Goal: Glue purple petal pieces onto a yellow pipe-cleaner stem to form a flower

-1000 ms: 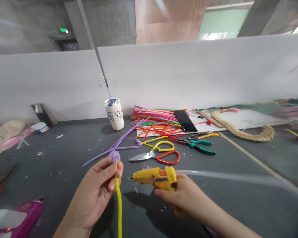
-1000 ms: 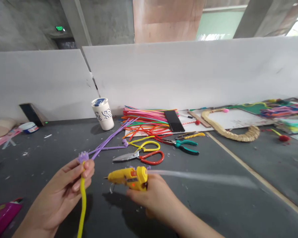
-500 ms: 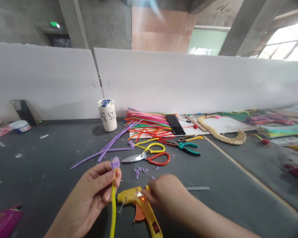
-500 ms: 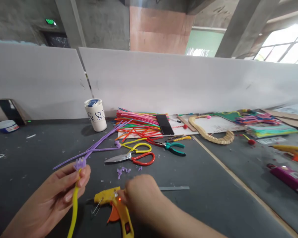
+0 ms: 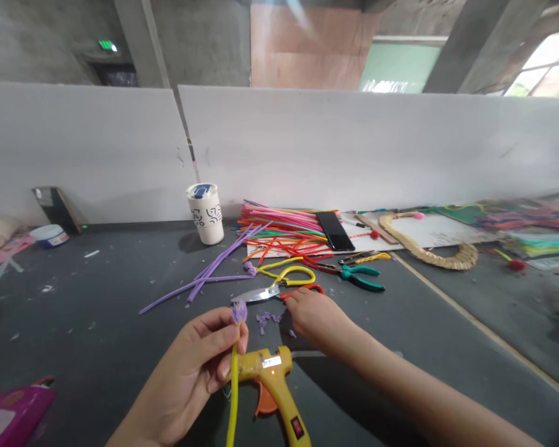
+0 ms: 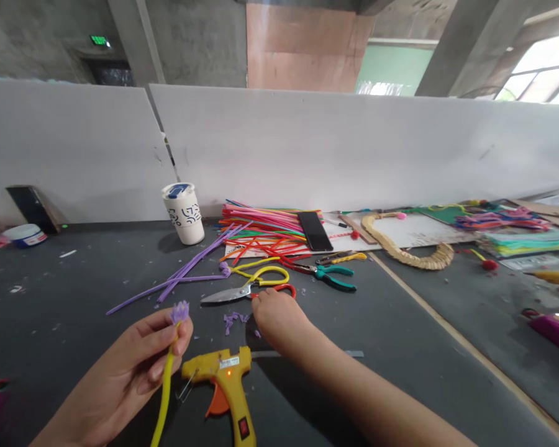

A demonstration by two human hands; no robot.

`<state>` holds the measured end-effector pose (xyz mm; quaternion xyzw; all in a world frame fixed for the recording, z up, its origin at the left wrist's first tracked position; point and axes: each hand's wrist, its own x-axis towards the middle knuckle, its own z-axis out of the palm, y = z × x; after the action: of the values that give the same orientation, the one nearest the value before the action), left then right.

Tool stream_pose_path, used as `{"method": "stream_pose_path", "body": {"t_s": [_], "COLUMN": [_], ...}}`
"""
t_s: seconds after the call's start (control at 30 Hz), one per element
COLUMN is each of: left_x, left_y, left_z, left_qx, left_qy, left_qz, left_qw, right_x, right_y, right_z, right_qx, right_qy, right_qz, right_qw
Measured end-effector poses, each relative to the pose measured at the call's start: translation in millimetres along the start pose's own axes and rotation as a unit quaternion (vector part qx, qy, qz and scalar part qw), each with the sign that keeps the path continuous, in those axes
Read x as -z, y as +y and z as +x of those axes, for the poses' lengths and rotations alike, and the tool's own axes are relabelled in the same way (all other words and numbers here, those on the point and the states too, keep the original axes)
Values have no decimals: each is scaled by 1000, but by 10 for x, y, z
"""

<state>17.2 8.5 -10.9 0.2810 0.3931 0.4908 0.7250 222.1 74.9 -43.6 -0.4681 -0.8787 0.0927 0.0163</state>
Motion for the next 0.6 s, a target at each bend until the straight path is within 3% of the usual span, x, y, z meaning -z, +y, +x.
{"method": "stream_pose_path", "body": {"t_s": [0.1,0.27,0.33,0.43,0.47,0.6], "left_x": [-8,-34,-42,-46,-47,-55], "left_y": [-18,-76,-97,-120,-127,-155], "left_z": [13,19,15,10,10,16], "left_qx": [9,30,39,49,52,65], "left_qy": [6,19,28,35,37,37], "left_qz": [-6,-22,-25,-28,-28,-28], "left_qw": [1000,999,999,998,998,997], "right_x": [151,498,563,564,552,525], "right_y": [-34,-241,-320,-386,-395,-400], "right_z": [-13,-106,-160,-228,-244,-284], "right_qx": [5,29,53,65,60,43], "right_qy": [51,145,164,153,143,116], "right_qz": [113,278,391,550,575,596], "right_qw": [992,949,904,818,804,793]}}
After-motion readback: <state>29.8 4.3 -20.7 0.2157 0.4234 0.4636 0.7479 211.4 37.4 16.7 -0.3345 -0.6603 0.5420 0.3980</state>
